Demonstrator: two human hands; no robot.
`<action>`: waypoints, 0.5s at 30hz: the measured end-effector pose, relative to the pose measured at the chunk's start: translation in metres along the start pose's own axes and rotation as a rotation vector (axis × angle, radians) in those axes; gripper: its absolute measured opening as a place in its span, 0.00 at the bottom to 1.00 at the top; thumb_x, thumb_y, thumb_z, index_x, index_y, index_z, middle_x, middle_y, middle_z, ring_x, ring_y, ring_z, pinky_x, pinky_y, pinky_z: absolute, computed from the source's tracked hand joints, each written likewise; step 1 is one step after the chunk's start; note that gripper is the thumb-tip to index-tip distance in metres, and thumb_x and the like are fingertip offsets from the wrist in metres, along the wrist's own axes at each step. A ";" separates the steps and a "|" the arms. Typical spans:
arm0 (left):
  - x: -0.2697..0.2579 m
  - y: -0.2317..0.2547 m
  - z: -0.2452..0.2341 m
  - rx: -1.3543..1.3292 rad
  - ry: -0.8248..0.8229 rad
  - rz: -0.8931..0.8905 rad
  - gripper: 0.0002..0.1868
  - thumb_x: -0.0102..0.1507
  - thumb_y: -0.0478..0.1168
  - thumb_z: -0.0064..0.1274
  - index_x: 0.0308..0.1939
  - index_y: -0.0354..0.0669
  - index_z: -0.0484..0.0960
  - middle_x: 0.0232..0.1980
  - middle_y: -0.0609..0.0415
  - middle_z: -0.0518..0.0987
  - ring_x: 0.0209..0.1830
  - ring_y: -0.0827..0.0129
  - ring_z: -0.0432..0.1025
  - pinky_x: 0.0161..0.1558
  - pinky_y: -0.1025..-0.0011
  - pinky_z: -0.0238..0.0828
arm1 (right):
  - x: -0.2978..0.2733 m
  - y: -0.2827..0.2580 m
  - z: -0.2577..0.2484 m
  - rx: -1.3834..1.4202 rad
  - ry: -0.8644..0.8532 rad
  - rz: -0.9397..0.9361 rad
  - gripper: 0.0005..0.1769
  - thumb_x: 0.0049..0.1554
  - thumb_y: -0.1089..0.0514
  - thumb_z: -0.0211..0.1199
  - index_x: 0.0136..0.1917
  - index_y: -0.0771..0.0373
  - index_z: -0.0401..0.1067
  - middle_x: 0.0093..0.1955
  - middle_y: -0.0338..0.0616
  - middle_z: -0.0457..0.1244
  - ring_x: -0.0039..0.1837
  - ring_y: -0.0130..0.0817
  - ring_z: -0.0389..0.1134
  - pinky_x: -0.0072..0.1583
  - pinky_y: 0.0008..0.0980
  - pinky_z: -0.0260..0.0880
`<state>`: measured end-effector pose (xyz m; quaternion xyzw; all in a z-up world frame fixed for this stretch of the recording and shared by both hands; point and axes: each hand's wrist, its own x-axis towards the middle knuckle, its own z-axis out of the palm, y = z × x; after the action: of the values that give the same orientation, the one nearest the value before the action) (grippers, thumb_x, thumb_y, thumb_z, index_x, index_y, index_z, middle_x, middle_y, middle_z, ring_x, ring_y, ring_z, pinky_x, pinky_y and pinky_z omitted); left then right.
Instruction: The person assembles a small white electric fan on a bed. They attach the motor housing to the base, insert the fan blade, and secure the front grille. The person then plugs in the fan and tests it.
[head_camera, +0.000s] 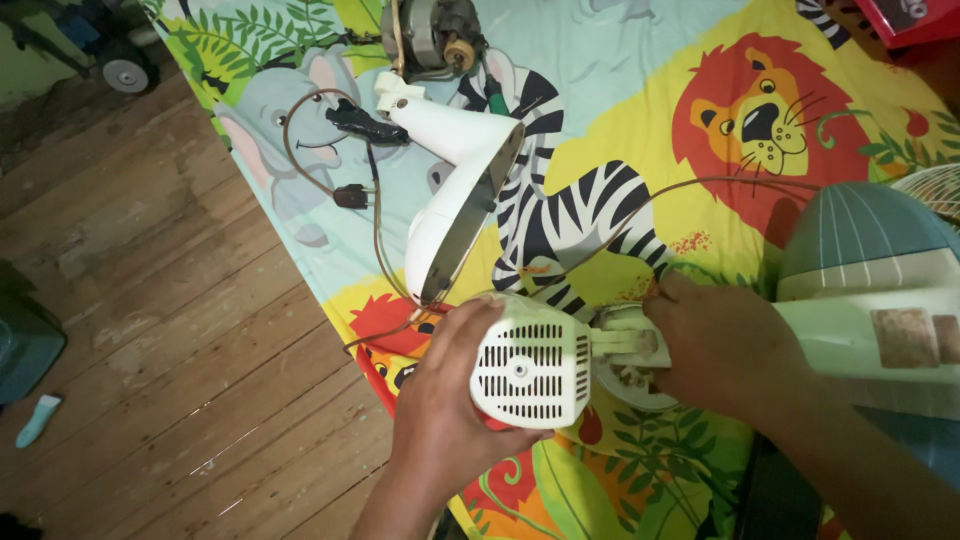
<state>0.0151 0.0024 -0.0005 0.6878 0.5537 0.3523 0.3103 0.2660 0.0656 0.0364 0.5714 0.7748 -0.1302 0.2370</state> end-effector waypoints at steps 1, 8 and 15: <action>-0.001 -0.002 0.001 -0.011 -0.009 -0.038 0.60 0.33 0.46 0.81 0.67 0.44 0.67 0.69 0.47 0.72 0.63 0.53 0.74 0.56 0.60 0.75 | 0.000 0.002 0.003 0.019 0.009 -0.004 0.34 0.38 0.44 0.76 0.56 0.55 0.72 0.54 0.40 0.62 0.56 0.42 0.69 0.57 0.41 0.72; -0.007 -0.013 0.006 -0.009 0.017 -0.009 0.61 0.35 0.49 0.81 0.68 0.42 0.64 0.71 0.46 0.71 0.69 0.51 0.69 0.61 0.58 0.72 | -0.006 0.016 0.018 0.345 0.279 -0.119 0.29 0.46 0.42 0.72 0.58 0.54 0.76 0.54 0.38 0.67 0.41 0.42 0.70 0.50 0.39 0.72; -0.008 -0.014 0.006 -0.035 0.021 -0.018 0.60 0.36 0.49 0.80 0.68 0.42 0.64 0.72 0.47 0.70 0.70 0.52 0.69 0.62 0.58 0.72 | -0.030 -0.021 0.009 0.884 0.565 -0.498 0.09 0.56 0.63 0.62 0.50 0.60 0.79 0.45 0.43 0.73 0.47 0.36 0.73 0.49 0.30 0.74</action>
<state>0.0118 -0.0031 -0.0165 0.6735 0.5568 0.3664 0.3196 0.2555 0.0298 0.0428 0.4293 0.7911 -0.3356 -0.2779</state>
